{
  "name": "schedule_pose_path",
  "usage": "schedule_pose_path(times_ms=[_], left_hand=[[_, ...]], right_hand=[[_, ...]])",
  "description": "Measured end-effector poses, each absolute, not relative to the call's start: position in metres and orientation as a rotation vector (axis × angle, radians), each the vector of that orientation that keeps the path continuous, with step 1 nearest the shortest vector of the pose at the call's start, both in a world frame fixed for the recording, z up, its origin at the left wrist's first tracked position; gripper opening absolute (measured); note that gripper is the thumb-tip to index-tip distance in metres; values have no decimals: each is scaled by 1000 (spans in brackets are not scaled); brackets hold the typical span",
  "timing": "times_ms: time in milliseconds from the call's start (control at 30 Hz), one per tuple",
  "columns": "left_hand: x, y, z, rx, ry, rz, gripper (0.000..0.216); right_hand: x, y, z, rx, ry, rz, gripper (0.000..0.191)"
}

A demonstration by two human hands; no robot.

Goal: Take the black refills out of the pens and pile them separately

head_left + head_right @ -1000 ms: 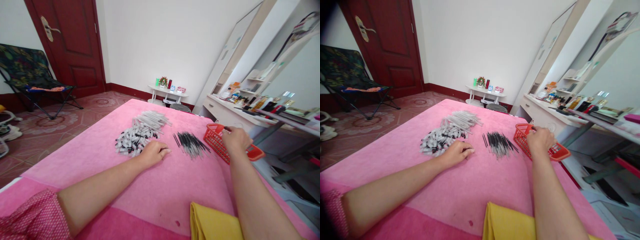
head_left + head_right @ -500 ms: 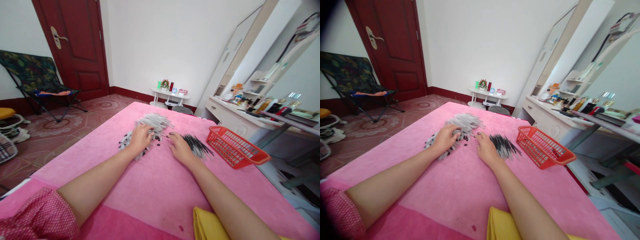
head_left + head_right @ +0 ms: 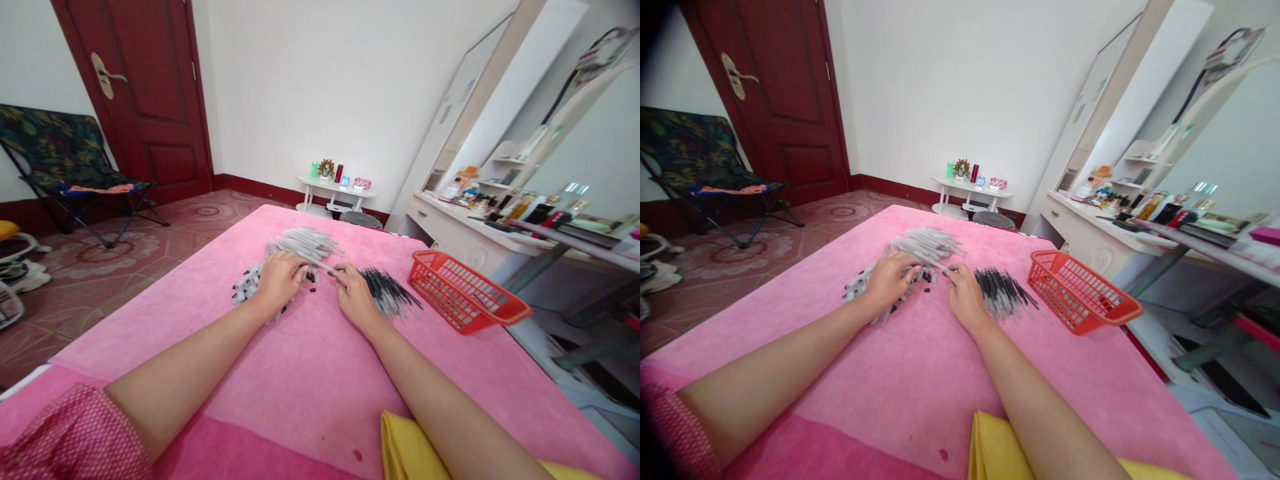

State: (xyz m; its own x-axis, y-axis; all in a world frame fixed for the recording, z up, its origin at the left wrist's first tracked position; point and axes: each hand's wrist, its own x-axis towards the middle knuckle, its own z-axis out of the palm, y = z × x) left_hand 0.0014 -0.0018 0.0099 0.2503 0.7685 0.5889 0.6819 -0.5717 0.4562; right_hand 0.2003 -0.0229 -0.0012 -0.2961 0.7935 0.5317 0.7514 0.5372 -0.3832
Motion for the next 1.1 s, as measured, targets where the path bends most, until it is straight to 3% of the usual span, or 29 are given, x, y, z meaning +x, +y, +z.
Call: schedule_pose_path(times_ms=[100,267,400,600,700,1100], left_hand=[[10,-10,18,2214,1235,1272,20],[30,-22,23,1403,878,1283,34],[39,-27,15,1024,695,1325,36],[43,-28,2,920,646,1282,37],[42,-27,1,935,631,1282,40],[35,-21,3,916,645,1357,36]], right_hand=[[196,-36,12,-1103,-1931,107,41],[185,-52,26,-932,-1963,151,37],[198,-45,30,-1080,-1928,51,32],[245,-24,31,-1909,-1837,-119,21],[251,-23,27,-2149,-1960,-176,25],[229,-33,32,-2187,-2076,-290,26]])
